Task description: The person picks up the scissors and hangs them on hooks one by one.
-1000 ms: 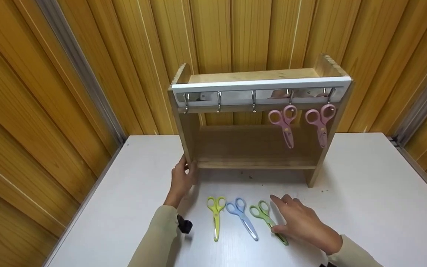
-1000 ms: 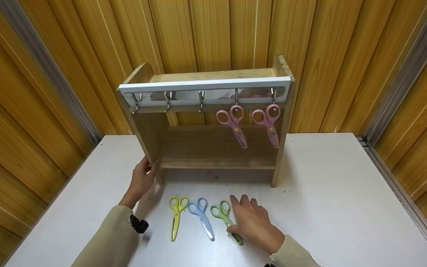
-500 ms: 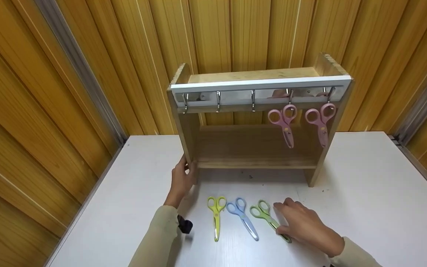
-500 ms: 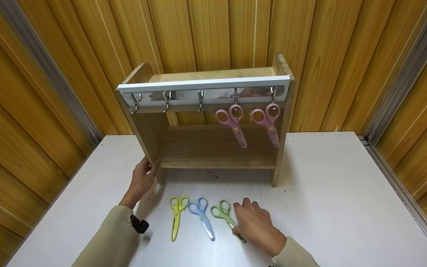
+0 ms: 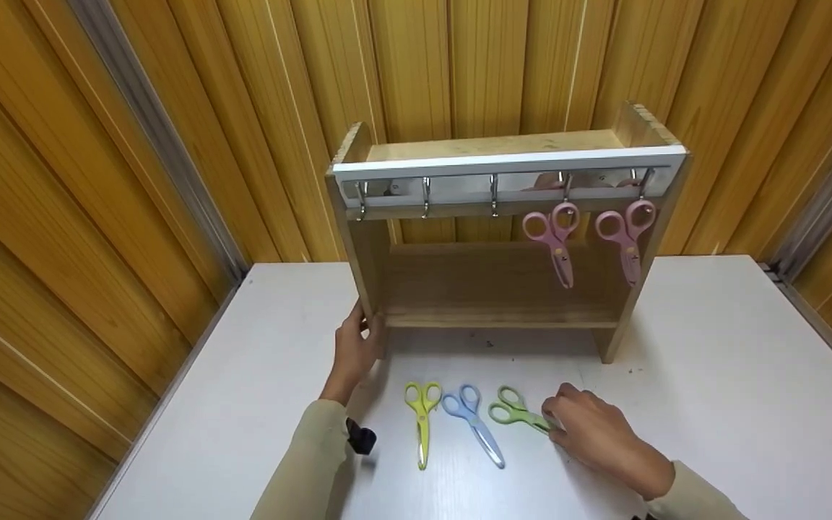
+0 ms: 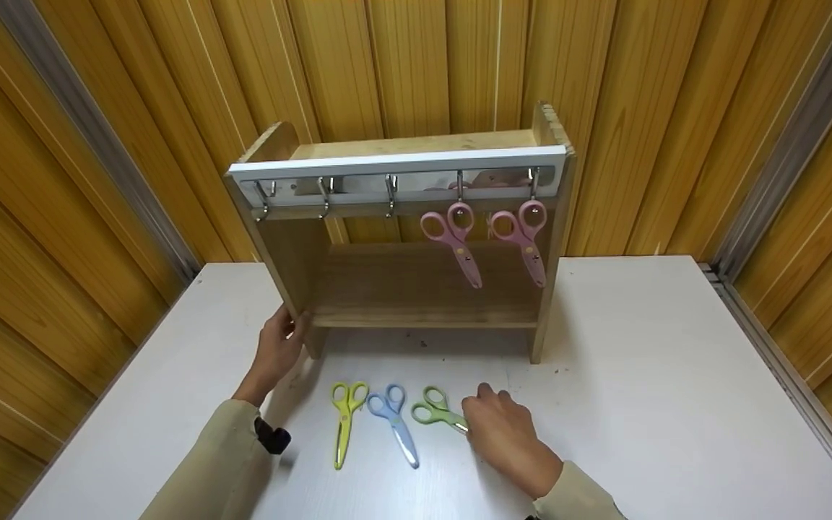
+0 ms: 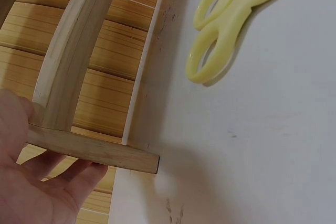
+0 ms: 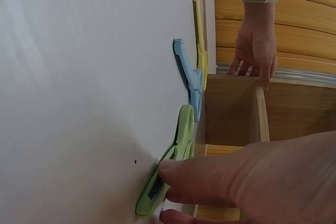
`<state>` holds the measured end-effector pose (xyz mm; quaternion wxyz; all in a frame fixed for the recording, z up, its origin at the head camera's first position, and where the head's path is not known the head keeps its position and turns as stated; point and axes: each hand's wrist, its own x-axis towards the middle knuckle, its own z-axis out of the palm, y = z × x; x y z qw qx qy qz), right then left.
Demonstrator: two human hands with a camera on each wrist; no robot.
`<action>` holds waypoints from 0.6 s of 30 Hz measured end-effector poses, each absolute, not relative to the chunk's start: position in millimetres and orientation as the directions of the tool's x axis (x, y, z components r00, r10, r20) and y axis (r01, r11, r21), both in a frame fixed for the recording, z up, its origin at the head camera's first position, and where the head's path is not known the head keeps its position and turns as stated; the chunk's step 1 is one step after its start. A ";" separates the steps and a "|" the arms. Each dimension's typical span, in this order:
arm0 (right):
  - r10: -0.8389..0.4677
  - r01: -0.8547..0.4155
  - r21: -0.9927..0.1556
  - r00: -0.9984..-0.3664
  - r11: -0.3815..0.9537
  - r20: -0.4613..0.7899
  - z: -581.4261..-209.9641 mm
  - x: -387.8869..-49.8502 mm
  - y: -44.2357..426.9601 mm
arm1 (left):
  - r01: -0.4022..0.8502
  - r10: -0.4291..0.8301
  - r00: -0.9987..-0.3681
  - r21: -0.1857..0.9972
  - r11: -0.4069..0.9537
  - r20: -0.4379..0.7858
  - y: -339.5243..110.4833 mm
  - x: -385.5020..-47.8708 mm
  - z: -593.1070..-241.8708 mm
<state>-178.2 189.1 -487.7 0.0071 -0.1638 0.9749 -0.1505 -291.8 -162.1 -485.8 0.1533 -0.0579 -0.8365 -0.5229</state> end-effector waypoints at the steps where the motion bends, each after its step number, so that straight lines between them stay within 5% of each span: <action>1: -0.320 -0.319 -0.295 -0.946 0.901 0.046 -488.4 -178.5 189.6 | 0.256 -0.063 -0.947 0.857 0.447 0.316 -162.2 -291.9 -486.0; 18: -0.343 -0.374 -0.244 -0.926 0.895 0.160 -498.8 -181.7 193.7 | 0.258 -0.059 -0.947 0.856 0.448 0.316 -162.3 -291.4 -486.1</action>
